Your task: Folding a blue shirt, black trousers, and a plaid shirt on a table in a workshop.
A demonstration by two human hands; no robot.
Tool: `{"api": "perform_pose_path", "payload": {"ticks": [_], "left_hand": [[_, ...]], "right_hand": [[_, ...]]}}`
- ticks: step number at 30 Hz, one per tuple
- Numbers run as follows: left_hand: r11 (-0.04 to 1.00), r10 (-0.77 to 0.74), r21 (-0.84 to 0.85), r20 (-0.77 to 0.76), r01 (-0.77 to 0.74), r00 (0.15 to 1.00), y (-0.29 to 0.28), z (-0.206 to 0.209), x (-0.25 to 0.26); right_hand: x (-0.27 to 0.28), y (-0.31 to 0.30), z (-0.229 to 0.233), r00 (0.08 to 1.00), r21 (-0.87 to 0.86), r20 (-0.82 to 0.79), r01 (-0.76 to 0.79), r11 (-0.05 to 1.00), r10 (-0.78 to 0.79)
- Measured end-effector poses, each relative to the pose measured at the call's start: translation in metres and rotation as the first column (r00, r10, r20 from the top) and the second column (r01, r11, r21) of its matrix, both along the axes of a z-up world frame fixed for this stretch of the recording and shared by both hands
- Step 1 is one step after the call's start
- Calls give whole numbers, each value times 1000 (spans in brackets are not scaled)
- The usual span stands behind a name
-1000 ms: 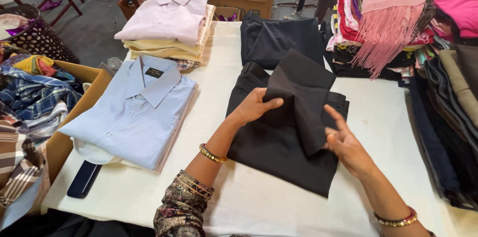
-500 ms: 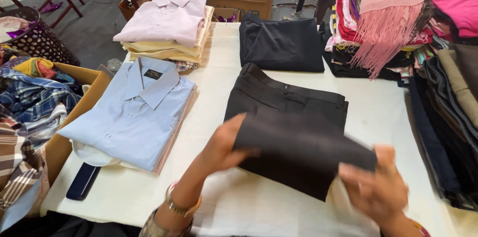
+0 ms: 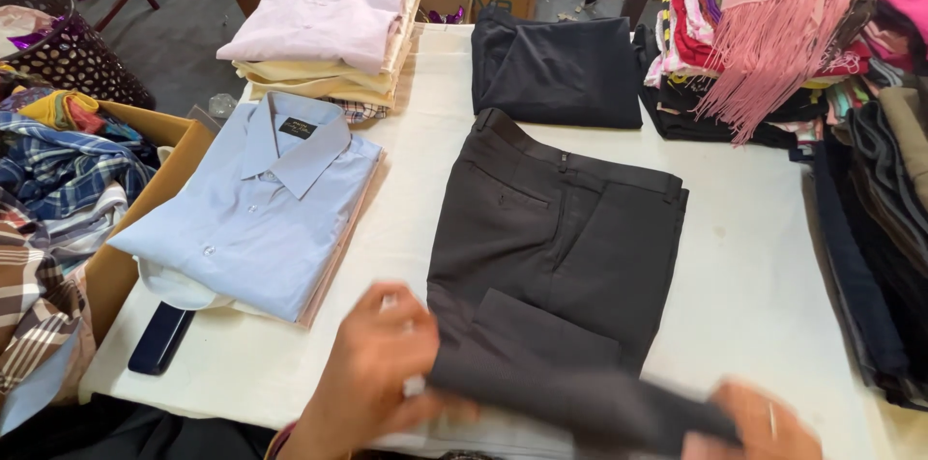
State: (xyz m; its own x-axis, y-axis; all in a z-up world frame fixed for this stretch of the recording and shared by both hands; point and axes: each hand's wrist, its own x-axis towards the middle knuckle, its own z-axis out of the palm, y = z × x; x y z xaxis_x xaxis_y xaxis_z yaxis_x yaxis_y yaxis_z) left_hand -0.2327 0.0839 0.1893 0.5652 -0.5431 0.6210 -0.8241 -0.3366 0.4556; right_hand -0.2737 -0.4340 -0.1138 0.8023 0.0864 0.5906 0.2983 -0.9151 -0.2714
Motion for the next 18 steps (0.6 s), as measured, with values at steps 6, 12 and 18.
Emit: {"api": "perform_pose_path", "payload": {"ticks": [6,12,18], "left_hand": [[960,272,-60,-27,-273,962,-48,-35,129],[875,464,127,-491,-466,737,-87,-147,274],[777,629,347,-454,-525,631,-105,-148,284]], "right_hand": [[103,140,224,979,475,82,-204,856,188],[235,115,155,988,524,-69,-83,848,139],[253,123,142,939,359,-337,194,913,-67]]}}
